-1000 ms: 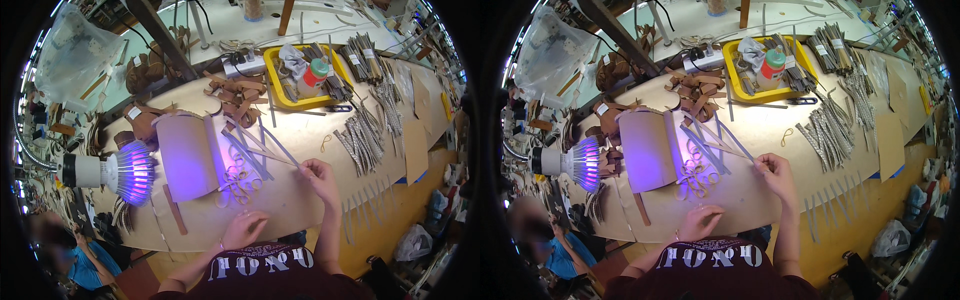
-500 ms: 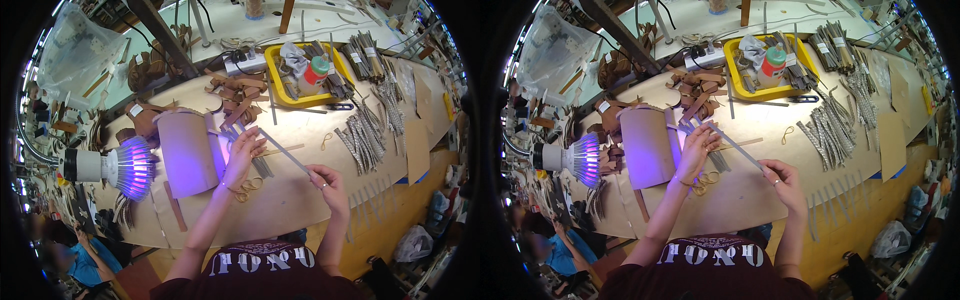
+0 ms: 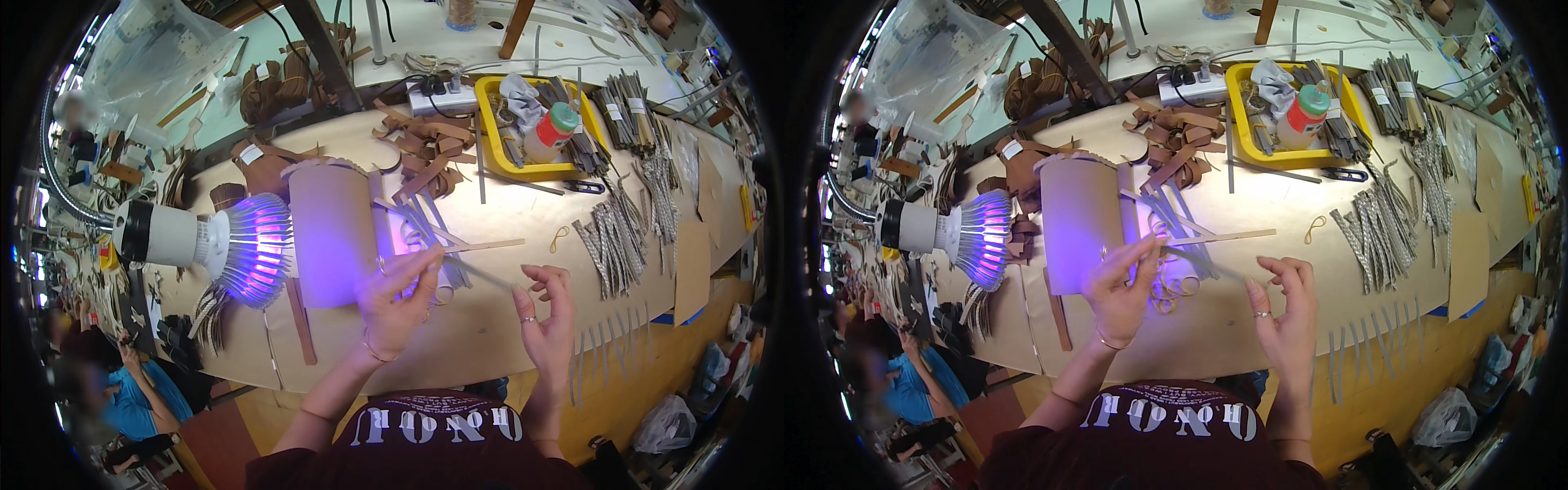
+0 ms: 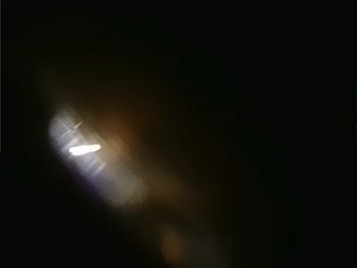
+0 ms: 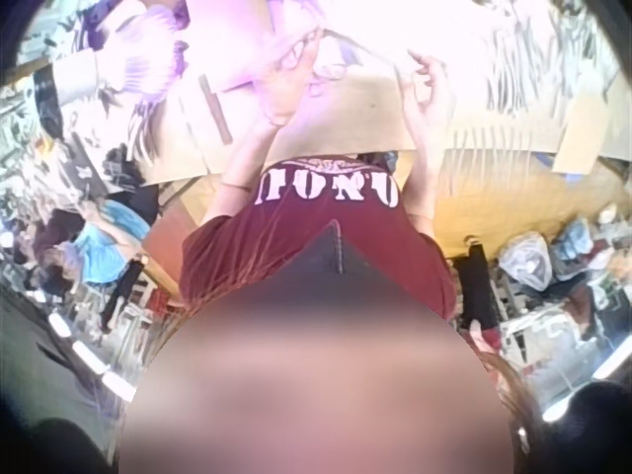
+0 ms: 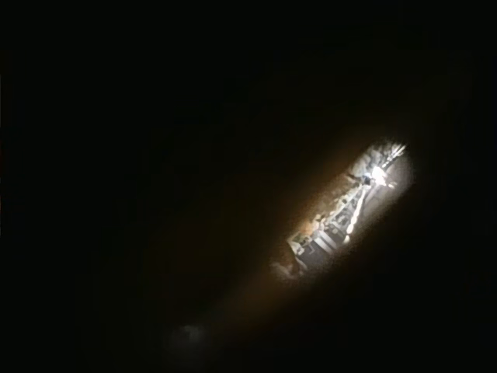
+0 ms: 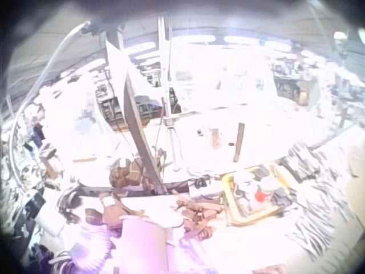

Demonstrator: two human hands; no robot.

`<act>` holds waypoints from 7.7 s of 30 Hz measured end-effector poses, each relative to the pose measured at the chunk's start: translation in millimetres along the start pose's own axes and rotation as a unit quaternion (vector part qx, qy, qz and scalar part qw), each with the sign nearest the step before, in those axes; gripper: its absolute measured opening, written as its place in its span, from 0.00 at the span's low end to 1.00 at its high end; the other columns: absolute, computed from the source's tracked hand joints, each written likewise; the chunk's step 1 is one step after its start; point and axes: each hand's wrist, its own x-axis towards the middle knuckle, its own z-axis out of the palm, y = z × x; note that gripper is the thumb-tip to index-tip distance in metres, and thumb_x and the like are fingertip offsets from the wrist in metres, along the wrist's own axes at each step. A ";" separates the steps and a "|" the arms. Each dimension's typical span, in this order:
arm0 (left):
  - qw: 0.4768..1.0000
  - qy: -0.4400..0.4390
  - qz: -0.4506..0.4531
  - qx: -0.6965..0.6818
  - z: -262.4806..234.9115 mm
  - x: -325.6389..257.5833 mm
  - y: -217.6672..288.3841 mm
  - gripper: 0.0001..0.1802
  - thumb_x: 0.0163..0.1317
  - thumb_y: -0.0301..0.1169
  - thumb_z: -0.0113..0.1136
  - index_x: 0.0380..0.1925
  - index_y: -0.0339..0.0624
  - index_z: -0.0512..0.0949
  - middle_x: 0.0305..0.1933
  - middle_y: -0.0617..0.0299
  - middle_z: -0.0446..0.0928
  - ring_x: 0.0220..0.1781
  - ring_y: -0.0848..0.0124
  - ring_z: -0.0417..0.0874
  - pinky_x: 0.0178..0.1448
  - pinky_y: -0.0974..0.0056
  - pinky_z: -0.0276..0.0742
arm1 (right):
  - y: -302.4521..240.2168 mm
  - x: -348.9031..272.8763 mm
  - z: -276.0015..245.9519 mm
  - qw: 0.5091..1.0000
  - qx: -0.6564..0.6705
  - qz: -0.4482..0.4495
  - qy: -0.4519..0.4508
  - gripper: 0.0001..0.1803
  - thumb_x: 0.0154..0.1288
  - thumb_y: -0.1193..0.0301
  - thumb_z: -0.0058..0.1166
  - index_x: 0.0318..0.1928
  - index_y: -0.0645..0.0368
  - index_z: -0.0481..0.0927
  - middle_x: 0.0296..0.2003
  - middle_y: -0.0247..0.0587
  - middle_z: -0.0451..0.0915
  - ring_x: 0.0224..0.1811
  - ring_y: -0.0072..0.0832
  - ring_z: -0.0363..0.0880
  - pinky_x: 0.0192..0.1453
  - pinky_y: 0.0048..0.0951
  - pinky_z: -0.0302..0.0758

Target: The person repeatedly picks up thin strips and rubber bands from a workbench, wraps the bands around the strips, and places the finished items on the table. The person also moves a bundle of finished cords into a yellow tray.

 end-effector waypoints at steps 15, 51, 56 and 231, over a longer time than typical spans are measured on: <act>0.950 -0.049 0.262 0.165 -15.6 -4.0 15.8 0.20 0.48 0.22 0.71 0.45 0.40 0.84 0.47 0.56 0.85 0.37 0.71 0.86 0.49 0.67 0.76 | -68.8 -5.9 16.7 0.981 0.170 -0.042 -0.086 0.06 0.64 0.79 0.60 0.42 0.66 0.83 0.36 0.40 0.77 0.35 0.24 0.76 0.41 0.24 0.73; 0.974 -0.217 0.017 -0.069 -19.3 -7.1 33.6 0.13 0.55 0.20 0.63 0.41 0.37 0.85 0.37 0.55 0.86 0.33 0.66 0.87 0.37 0.66 0.78 | -40.1 -13.1 12.5 0.978 0.167 -0.103 -0.065 0.06 0.56 0.77 0.63 0.35 0.65 0.83 0.32 0.40 0.78 0.30 0.28 0.77 0.34 0.26 0.74; 0.967 -0.142 0.187 0.102 -13.5 -8.9 33.1 0.15 0.51 0.20 0.64 0.42 0.37 0.84 0.38 0.58 0.86 0.28 0.70 0.85 0.36 0.67 0.77 | -40.0 -18.1 12.2 0.986 0.129 -0.087 -0.050 0.06 0.57 0.76 0.64 0.36 0.63 0.84 0.32 0.38 0.78 0.31 0.27 0.75 0.38 0.27 0.72; 0.941 -0.062 0.325 0.073 -11.8 -20.0 19.1 0.22 0.47 0.16 0.66 0.46 0.36 0.82 0.50 0.52 0.83 0.31 0.67 0.83 0.34 0.66 0.81 | -70.8 -30.8 1.8 0.972 0.211 -0.010 -0.102 0.05 0.67 0.80 0.54 0.40 0.68 0.79 0.33 0.40 0.78 0.34 0.23 0.75 0.41 0.23 0.72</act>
